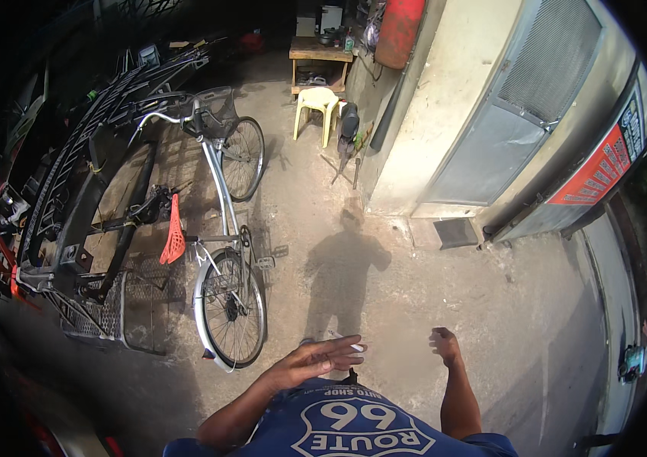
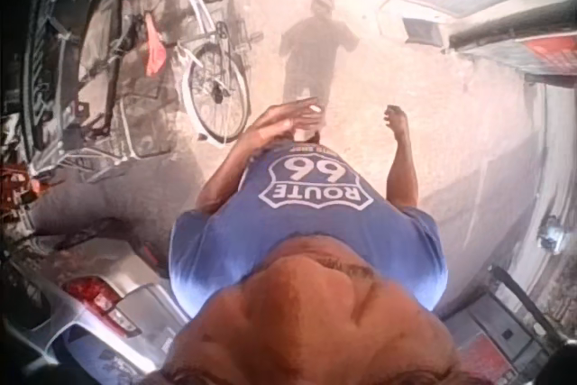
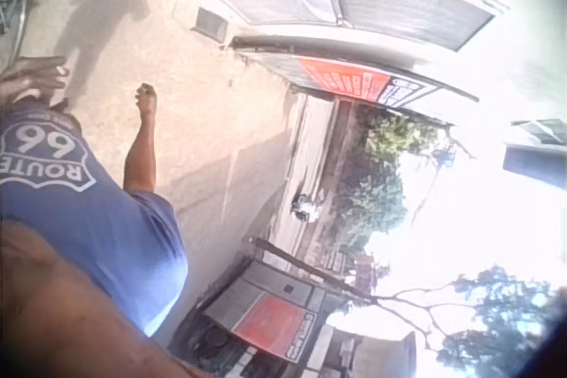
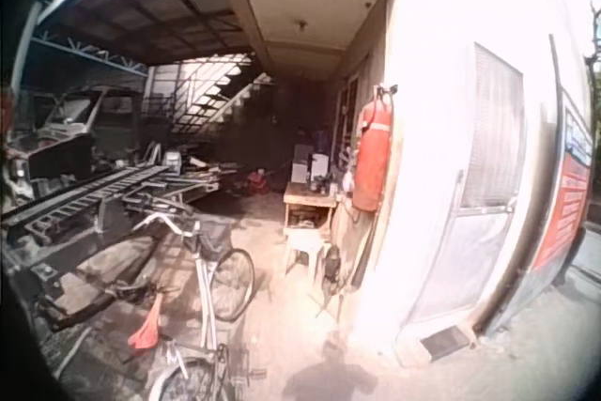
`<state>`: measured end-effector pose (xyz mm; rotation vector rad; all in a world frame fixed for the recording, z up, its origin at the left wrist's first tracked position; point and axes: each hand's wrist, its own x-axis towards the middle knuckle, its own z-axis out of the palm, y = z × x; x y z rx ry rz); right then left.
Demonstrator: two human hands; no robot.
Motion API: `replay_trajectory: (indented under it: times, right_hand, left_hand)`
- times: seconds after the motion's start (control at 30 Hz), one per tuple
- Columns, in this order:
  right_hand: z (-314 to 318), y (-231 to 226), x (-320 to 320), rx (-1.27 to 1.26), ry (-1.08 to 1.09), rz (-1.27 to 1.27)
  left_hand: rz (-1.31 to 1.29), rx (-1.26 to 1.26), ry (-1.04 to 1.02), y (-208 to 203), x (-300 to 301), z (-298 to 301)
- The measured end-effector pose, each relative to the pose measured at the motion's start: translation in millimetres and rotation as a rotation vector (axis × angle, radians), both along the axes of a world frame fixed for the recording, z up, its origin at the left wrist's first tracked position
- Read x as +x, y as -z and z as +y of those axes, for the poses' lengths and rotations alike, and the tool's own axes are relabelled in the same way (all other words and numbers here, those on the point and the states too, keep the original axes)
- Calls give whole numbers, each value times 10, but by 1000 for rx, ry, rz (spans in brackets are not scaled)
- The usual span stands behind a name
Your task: The person retrieves pliers from a tool cart and uses them to loosen and remove bolts from the front radiator area of a white car. The person manipulates the radiator and surrounding components with both hands and the pliers.
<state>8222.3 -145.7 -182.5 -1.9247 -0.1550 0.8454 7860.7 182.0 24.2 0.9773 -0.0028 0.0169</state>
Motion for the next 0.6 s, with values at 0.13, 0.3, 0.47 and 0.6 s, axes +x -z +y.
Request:
replay_trajectory:
  times: [0.13,0.3,0.47,0.6]
  right_hand:
    - [477,989,-207,-258,-100,632]
    - [1688,1787,338,-512,-157,897]
    - [3607,1582,2267,-573,-361,849]
    - [5415,960,4109,-393,-701,600]
  left_hand:
    - [305,508,-136,412,1162,1293]
    - [498,1031,-138,1369,2551,3043]
    - [873,1128,-208,1755,3510,4467]
    - [750,1027,-451,1530,4115,5478]
